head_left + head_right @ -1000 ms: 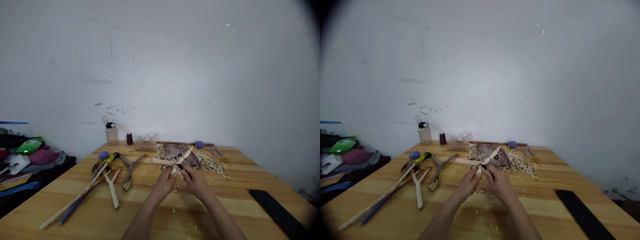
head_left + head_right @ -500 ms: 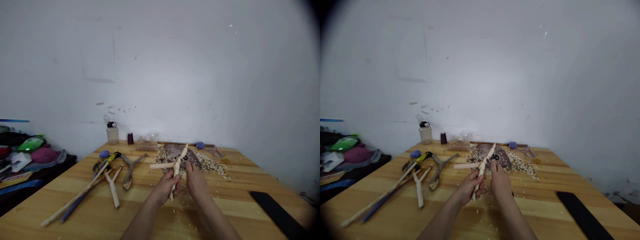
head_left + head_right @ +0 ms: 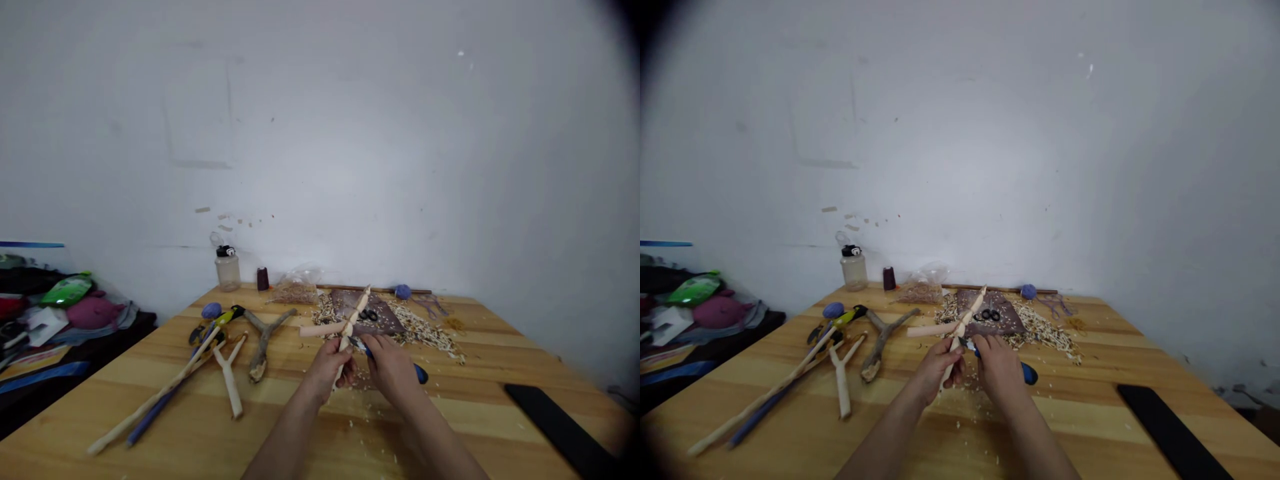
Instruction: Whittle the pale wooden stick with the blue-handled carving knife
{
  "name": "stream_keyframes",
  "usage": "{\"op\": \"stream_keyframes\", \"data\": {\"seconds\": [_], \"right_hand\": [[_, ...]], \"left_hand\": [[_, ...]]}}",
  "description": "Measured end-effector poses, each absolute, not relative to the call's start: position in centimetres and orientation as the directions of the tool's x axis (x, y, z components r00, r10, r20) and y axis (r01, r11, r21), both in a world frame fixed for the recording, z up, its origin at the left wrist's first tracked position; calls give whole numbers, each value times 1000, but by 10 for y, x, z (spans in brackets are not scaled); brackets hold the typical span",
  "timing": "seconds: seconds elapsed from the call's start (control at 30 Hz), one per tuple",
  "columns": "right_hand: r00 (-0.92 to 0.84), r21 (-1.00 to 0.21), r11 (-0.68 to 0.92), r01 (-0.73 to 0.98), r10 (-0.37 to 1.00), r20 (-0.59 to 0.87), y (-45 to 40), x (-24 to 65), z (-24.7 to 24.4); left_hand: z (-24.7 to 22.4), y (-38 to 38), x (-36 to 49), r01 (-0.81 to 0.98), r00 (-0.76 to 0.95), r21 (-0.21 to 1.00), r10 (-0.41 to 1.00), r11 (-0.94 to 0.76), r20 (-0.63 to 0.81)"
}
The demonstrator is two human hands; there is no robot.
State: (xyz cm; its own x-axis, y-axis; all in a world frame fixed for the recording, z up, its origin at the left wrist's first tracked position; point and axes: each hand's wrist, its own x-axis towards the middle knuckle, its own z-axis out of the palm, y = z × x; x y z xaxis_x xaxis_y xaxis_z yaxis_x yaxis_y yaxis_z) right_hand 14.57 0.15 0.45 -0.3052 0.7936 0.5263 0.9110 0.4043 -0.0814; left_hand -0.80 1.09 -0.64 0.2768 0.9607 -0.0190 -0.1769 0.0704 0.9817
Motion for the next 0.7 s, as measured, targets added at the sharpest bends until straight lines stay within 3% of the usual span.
{"op": "stream_keyframes", "data": {"seconds": [0.2, 0.7], "right_hand": [[-341, 21, 381, 924, 800, 494, 0, 146, 5], [-322, 63, 325, 944, 858, 400, -3, 146, 11]], "left_hand": [[-11, 13, -7, -128, 241, 990, 970, 54, -21], [-11, 12, -6, -74, 291, 992, 954, 98, -72]]}}
